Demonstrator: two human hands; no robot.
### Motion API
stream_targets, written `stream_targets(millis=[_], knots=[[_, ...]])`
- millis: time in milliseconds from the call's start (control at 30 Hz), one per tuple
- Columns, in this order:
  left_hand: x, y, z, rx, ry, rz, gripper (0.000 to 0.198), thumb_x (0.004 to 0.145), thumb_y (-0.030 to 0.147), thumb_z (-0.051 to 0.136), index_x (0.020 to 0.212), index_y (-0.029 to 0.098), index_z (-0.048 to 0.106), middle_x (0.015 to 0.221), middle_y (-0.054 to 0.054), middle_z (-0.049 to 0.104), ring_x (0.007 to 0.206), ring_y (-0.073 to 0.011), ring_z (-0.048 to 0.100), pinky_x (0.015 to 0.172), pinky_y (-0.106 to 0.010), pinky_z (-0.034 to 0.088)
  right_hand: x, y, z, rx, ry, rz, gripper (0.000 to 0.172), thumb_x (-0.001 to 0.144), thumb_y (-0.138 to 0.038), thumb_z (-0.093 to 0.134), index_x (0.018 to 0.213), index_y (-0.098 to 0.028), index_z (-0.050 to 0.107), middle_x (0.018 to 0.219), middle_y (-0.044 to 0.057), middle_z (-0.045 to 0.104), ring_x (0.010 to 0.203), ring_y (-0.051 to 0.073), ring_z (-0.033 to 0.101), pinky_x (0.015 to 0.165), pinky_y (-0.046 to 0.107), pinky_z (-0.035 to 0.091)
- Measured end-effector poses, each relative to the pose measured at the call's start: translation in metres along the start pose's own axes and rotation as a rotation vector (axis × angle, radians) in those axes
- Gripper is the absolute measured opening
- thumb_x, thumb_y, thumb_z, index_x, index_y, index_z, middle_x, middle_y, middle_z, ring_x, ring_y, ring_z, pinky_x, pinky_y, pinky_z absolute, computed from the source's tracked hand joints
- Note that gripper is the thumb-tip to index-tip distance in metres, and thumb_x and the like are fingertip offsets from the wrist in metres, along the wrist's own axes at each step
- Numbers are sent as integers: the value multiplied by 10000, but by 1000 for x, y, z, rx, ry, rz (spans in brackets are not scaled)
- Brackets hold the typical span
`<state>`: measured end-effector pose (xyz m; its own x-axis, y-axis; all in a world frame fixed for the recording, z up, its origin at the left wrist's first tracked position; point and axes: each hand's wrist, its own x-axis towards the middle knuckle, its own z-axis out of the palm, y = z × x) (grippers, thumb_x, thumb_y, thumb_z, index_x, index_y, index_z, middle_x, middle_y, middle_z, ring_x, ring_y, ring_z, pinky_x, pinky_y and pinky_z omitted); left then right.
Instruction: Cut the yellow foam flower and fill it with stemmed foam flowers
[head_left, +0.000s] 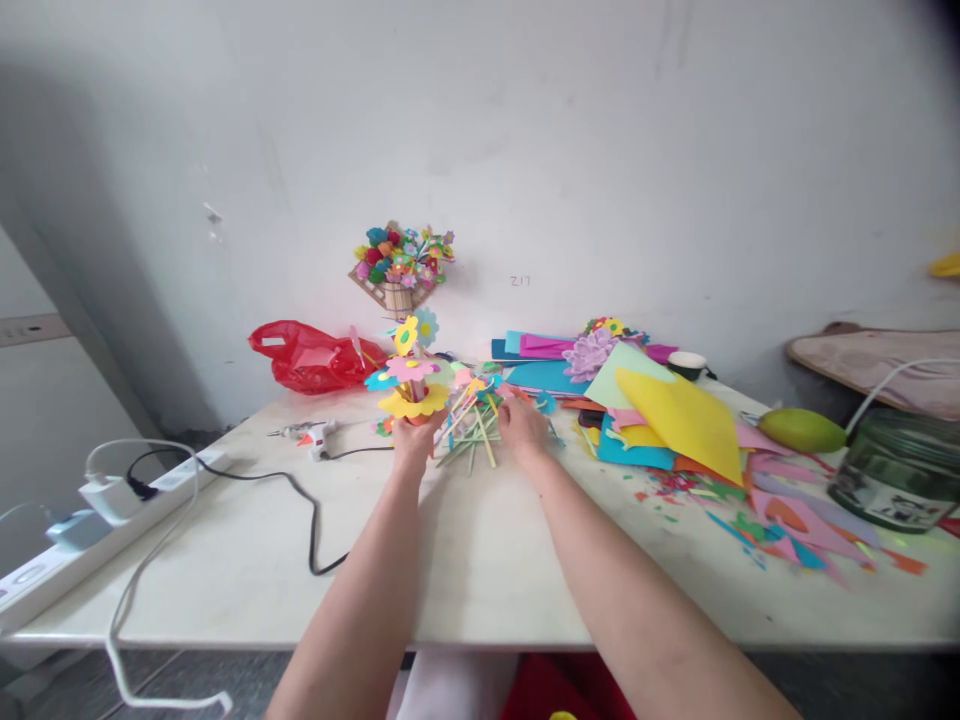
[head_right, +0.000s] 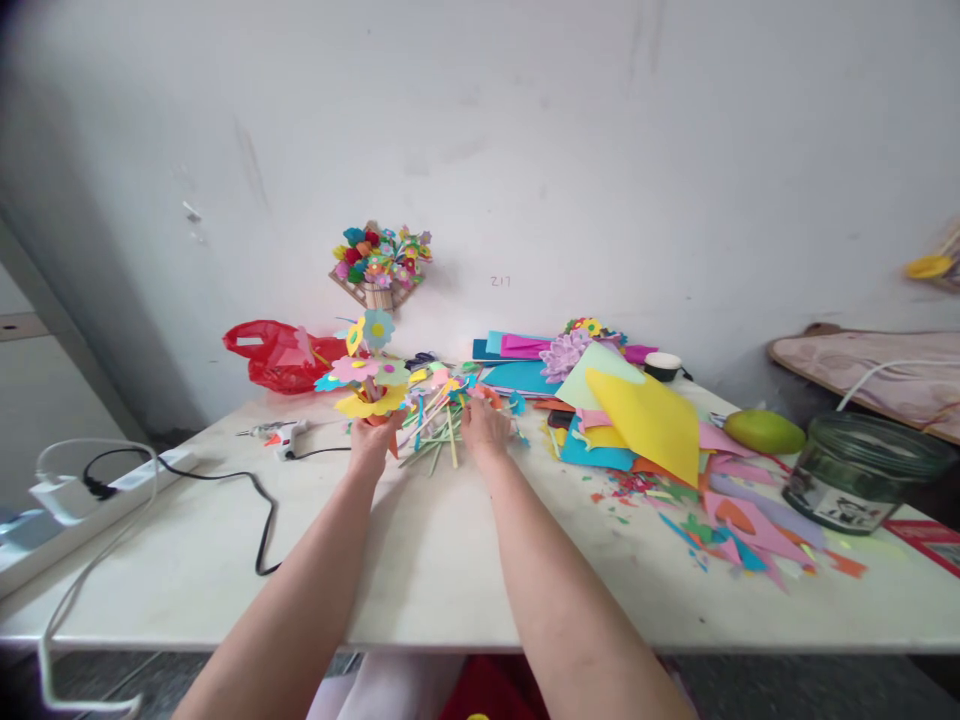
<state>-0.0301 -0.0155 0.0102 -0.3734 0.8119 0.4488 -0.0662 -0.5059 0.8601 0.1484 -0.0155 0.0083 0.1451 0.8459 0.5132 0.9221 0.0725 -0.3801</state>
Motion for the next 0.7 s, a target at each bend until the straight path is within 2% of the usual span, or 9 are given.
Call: stream_targets(millis=[167,300,500,567,700], knots=[[-2,1,1,2,-19,14,295,537,273,790,768,142,661,723,-24,663,675,-155,603,650,-294,508,-8,-3,3,15,-10,-28,317,870,-201,405,1099,-221,623,1122,99,637,907,230,625,713,339,462],[-3,1,2,-56,-42,32,332,540,274,788,825,145,676,778,-43,683,727,-176,621,708,-317,513,-11,-2,6,28,-5,-6,357,840,-147,404,1118,-234,609,1192,99,590,937,236,615,697,354,481],[0,-5,2,-59,-64,4,308,524,287,787,777,145,685,732,-40,670,712,-180,619,649,-272,489,-14,-3,13,58,45,-61,350,803,-103,427,1053,-215,645,1134,99,614,1001,217,579,744,324,478],[1,-5,1,-36,-45,-24,298,518,295,787,747,141,675,681,-27,651,658,-165,600,610,-262,479,-14,-4,15,52,50,-104,337,790,-89,433,1009,-211,659,1092,92,633,1017,211,567,776,313,467],[2,1,-1,-11,77,-63,308,517,308,789,726,144,632,637,3,609,574,-126,543,554,-256,466,-14,-6,18,3,15,-157,327,783,-87,434,984,-200,666,1045,90,651,1011,220,559,811,322,441]])
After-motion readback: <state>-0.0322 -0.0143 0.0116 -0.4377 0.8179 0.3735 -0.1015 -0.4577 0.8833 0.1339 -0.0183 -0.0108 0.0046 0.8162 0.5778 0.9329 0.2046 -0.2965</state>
